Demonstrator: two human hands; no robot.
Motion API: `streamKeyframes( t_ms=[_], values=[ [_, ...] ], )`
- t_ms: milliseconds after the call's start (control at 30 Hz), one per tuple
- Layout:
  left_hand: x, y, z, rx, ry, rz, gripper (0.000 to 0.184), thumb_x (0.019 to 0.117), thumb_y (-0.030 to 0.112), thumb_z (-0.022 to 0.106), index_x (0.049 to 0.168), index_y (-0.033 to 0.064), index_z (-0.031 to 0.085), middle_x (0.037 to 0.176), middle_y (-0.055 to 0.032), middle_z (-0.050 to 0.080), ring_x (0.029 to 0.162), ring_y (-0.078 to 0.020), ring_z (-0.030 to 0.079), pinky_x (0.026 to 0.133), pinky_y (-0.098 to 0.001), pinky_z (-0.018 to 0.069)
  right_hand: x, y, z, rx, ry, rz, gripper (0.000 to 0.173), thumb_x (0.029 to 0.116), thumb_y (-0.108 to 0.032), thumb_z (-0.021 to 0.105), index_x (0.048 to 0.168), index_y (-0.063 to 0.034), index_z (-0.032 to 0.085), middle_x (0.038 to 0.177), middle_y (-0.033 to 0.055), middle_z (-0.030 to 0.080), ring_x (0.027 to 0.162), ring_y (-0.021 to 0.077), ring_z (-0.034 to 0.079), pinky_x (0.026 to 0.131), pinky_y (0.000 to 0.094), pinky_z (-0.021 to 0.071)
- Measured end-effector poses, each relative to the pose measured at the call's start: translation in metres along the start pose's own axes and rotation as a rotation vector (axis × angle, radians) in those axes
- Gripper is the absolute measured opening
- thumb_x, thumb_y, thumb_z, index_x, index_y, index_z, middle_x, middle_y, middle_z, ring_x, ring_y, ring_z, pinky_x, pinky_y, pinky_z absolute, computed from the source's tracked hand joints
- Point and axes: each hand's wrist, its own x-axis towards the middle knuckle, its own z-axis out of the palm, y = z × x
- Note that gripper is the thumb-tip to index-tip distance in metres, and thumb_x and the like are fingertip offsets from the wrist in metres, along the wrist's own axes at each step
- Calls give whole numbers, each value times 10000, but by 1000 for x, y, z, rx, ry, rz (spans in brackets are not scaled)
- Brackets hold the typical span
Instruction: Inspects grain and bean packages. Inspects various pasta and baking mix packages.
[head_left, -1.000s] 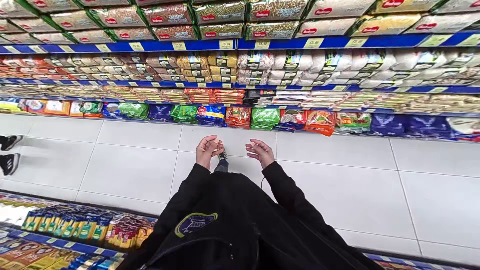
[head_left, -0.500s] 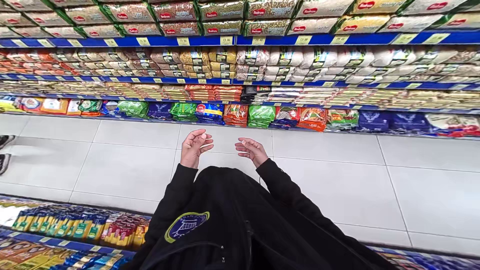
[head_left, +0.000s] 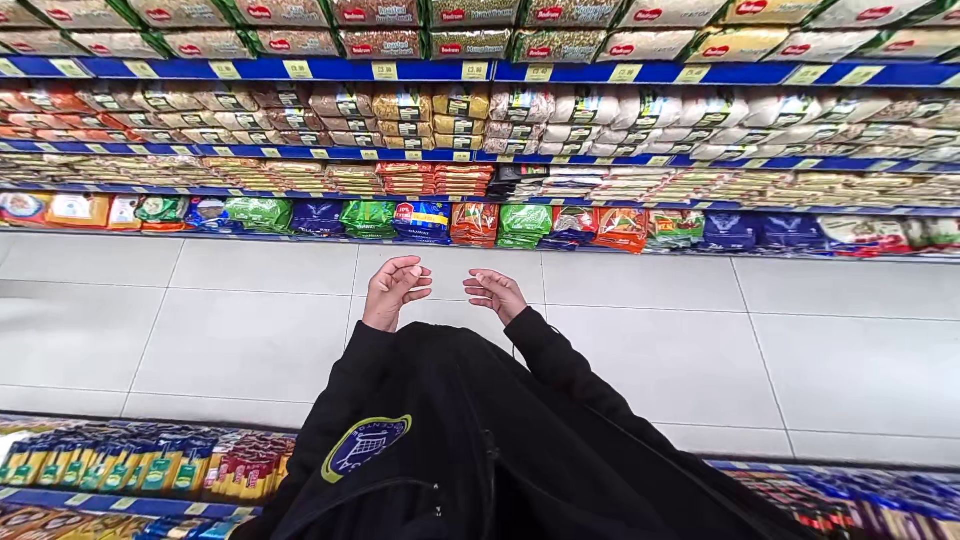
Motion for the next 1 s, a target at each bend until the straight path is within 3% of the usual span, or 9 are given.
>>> streamKeyframes(
  t_ms=[233,433,600,700,1000],
  values=[
    [8,6,-33,102,5,-23,305,1009,95,596,1283,-36,575,1105,-187,719,966,-304,740,816,-437,645,47,17,-21,87,288,11,314,1046,-195,587,1279,12,622,1067,167,749,918,264,751,760,397,628],
    [22,0,-34,188,-12,-73,296,1005,79,598,1276,-41,588,1100,-189,728,956,-318,746,812,-450,652,99,-16,-64,96,457,-59,300,1044,-180,590,1270,15,618,1065,164,746,918,258,748,753,391,626],
    [52,-2,-12,85,40,-148,301,999,122,603,1273,-1,614,1093,-182,723,937,-303,747,787,-444,652,180,-63,-125,116,550,-102,273,1030,-137,604,1245,31,607,1033,171,741,888,259,746,760,399,624],
    [70,-9,10,80,102,-156,312,983,163,645,1257,15,636,1084,-184,726,922,-307,750,780,-446,652,244,-85,-171,204,653,-67,308,1026,-120,603,1296,27,583,1067,193,721,879,268,736,742,398,616],
    [103,-49,63,61,357,-337,330,963,167,676,1252,13,640,1093,-203,731,922,-322,753,768,-446,650,398,-93,-283,315,757,50,501,980,-214,687,1403,-18,506,1261,180,643,1055,261,680,847,398,586]
  ],
)
